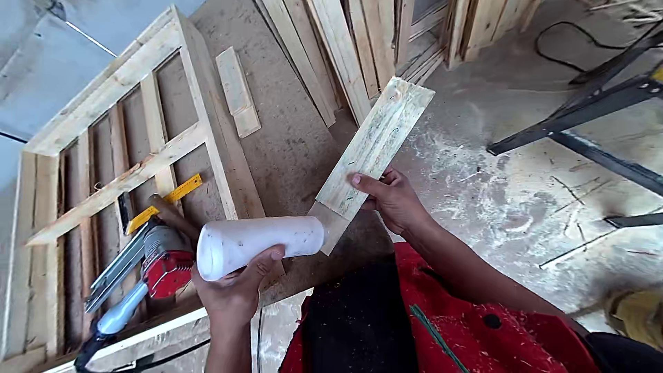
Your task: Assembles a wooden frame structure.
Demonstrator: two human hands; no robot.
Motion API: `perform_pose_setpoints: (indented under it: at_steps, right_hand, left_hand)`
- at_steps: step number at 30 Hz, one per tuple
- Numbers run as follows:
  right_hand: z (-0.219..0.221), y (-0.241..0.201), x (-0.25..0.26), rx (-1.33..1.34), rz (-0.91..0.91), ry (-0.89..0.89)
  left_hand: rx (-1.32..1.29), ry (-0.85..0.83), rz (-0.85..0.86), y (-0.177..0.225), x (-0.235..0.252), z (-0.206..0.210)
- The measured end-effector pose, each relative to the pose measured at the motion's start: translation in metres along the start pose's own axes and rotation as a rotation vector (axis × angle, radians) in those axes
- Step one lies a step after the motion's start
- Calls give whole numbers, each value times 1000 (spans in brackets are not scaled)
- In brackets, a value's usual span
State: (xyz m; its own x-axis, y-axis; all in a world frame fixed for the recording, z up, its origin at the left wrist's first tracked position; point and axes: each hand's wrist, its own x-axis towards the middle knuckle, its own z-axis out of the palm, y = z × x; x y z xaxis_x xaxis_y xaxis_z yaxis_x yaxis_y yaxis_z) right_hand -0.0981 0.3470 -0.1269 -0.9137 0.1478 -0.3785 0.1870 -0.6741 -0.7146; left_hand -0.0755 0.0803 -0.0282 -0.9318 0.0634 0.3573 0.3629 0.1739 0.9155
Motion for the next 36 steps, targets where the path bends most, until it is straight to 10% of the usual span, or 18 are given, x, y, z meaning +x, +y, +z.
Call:
perform_pose_setpoints:
  at_steps: [36]
  right_hand:
    - [-37, -29, -9, 81, -76, 21]
  left_hand:
    - [61, 117, 122, 3, 12, 41]
